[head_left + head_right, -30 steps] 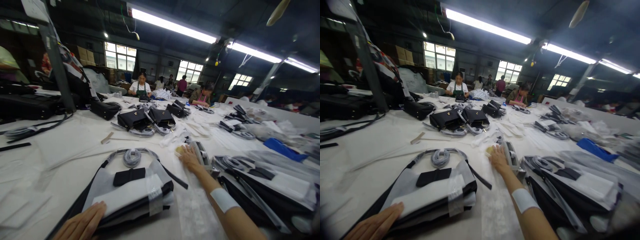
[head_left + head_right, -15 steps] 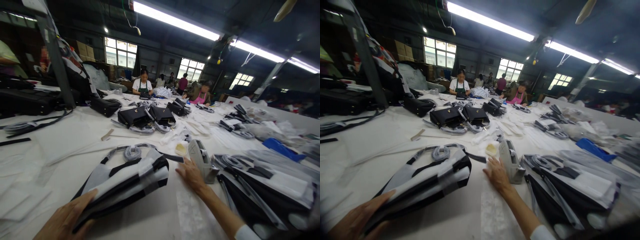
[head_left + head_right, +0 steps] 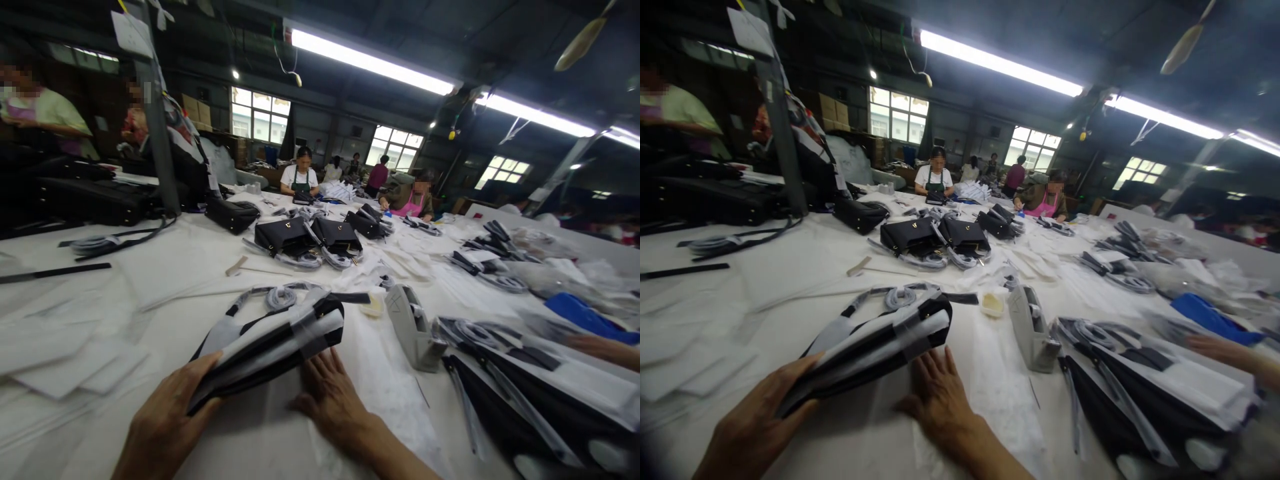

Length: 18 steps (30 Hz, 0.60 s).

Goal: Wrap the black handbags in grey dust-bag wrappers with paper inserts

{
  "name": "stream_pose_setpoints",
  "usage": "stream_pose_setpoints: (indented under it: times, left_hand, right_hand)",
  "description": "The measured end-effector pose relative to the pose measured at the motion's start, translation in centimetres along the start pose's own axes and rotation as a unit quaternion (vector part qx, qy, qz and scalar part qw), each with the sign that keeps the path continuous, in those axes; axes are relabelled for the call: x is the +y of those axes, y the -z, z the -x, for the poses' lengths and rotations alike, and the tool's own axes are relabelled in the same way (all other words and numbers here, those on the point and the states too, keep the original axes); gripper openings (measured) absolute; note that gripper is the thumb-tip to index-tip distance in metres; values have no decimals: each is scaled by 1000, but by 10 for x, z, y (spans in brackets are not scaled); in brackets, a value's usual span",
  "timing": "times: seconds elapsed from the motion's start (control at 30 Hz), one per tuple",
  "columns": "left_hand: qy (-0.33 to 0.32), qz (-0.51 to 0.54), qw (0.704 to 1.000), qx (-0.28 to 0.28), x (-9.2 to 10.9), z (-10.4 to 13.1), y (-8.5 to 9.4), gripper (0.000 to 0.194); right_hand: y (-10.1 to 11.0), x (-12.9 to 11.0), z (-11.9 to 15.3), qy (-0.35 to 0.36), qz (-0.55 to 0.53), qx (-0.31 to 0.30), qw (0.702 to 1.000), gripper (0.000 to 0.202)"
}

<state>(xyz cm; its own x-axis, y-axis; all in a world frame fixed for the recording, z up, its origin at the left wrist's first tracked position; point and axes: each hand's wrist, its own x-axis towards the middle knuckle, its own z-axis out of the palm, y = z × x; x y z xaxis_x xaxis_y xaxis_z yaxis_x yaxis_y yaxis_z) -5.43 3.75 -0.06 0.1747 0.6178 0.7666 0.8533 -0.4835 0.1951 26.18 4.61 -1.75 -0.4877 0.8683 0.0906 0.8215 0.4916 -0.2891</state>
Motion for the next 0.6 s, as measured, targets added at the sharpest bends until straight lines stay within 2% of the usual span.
stream_pose_setpoints:
  times: [0.13, 0.27, 0.33, 0.43, 0.6]
  left_hand:
    - [-36, -17, 999, 14, 10, -7, 1, 31]
    - [-21, -12, 999, 22, 19, -13, -1, 29]
    - [-11, -8, 1000, 21, 22, -17, -2, 29]
    - [3, 12, 1000, 14, 25, -25, -4, 31]
    - [9, 37, 999, 11, 33, -29, -10, 34]
  right_hand:
    - [-16, -22, -40, 91, -17, 63, 994, 42]
    - [-30, -41, -60, 135, -10, 103, 985, 41]
    - [-28, -47, -53, 117, -3, 108, 987, 43]
    - [-22, -46, -29, 112, 25, 139, 984, 46]
    - [-21, -46, 1, 238, 31, 145, 960, 49]
